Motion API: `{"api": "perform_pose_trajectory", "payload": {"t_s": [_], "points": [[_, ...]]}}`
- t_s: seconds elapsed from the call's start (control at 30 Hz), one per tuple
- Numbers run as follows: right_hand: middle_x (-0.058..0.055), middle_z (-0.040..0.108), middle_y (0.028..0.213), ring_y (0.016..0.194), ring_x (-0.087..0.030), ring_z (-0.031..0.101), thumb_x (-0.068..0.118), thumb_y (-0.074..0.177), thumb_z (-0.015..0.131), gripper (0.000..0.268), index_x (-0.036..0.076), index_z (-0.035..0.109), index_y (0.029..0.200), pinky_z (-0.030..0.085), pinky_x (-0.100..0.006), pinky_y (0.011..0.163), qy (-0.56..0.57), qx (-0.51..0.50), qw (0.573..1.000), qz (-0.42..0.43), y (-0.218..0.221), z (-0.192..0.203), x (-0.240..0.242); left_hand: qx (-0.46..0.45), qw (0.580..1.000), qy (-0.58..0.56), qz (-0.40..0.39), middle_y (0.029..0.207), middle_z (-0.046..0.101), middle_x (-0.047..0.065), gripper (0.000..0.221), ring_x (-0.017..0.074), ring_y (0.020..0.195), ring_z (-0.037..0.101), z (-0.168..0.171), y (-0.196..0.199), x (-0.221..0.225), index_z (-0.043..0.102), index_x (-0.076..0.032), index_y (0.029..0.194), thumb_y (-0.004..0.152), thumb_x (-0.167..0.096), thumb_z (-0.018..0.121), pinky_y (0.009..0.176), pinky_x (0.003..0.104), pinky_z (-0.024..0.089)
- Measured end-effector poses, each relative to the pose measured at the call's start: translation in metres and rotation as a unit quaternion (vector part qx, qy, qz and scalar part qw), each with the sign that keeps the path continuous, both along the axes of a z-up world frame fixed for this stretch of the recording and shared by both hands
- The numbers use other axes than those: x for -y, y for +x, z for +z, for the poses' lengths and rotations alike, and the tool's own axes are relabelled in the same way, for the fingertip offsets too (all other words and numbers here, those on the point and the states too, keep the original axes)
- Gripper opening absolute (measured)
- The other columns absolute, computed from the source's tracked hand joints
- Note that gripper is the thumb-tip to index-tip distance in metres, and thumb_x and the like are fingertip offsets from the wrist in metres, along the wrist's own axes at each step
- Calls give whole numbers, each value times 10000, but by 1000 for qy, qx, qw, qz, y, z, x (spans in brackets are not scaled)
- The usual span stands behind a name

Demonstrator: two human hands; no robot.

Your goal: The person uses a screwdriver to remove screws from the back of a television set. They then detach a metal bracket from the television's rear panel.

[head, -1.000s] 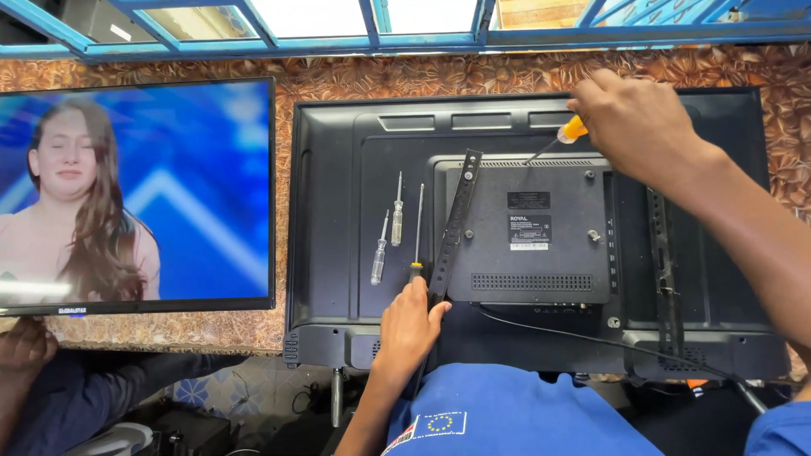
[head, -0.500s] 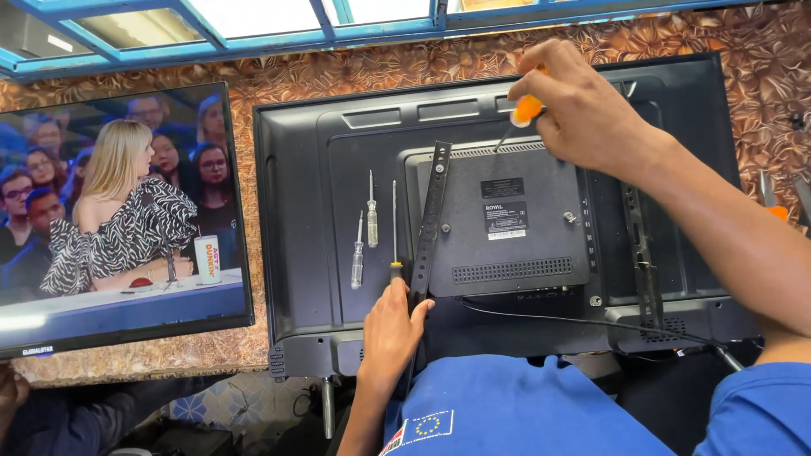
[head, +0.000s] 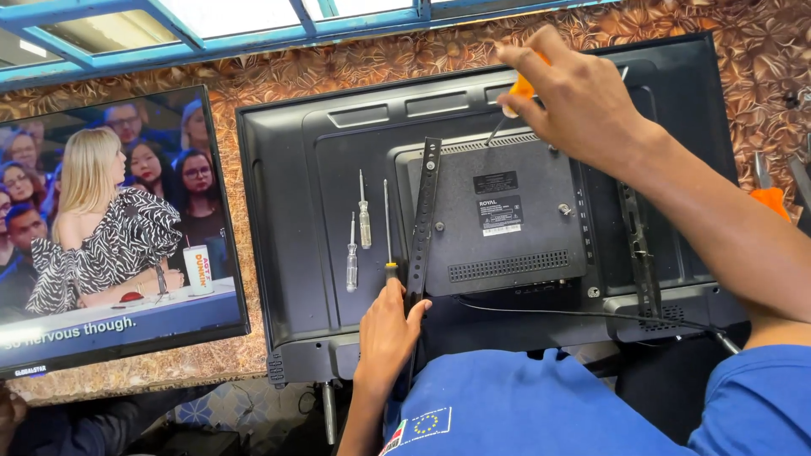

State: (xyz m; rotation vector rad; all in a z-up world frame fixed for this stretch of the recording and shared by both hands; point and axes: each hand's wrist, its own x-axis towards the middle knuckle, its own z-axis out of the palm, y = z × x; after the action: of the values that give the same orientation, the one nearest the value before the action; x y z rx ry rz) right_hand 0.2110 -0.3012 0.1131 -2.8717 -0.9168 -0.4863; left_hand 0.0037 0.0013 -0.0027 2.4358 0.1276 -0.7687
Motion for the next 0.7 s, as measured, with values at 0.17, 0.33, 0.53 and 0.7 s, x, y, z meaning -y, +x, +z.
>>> {"api": "perform_pose_trajectory", "payload": {"t_s": [0.17,0.33,0.53,0.7], "points": [[-217,518,1245,1028,-365,567,-60,846,576,401,-14,666,1233,532,-472,789,55,-78,993,72,-1,2,-1,-3,1000,-8,8,955,668,56,337,311,867,656,3,1,0,498,-114,1051,984,-393,677,712,449,503],[-189,554,1218,706,-265,636,206,1018,795,404,31,604,1328,540,-379,481,51,-34,998,17,-3,-3,-2,-2,1000,-8,11,944,663,54,331,304,860,653,3,-1,0,501,-115,1049,985,-390,674,710,446,503],[-227,481,1186,1016,-349,568,-135,947,680,329,-88,621,1268,546,-420,823,165,-78,983,24,-17,4,8,-6,1000,4,14,983,664,61,353,310,888,661,1,-3,1,519,-116,1064,983,-420,681,712,459,515],[-273,541,1185,1154,-390,505,-156,955,592,200,-113,622,1149,422,-499,1000,253,-22,967,14,-48,18,28,63,990,-27,124,772,591,13,481,226,787,636,15,0,6,588,-118,1208,968,-534,608,734,433,507]]}}
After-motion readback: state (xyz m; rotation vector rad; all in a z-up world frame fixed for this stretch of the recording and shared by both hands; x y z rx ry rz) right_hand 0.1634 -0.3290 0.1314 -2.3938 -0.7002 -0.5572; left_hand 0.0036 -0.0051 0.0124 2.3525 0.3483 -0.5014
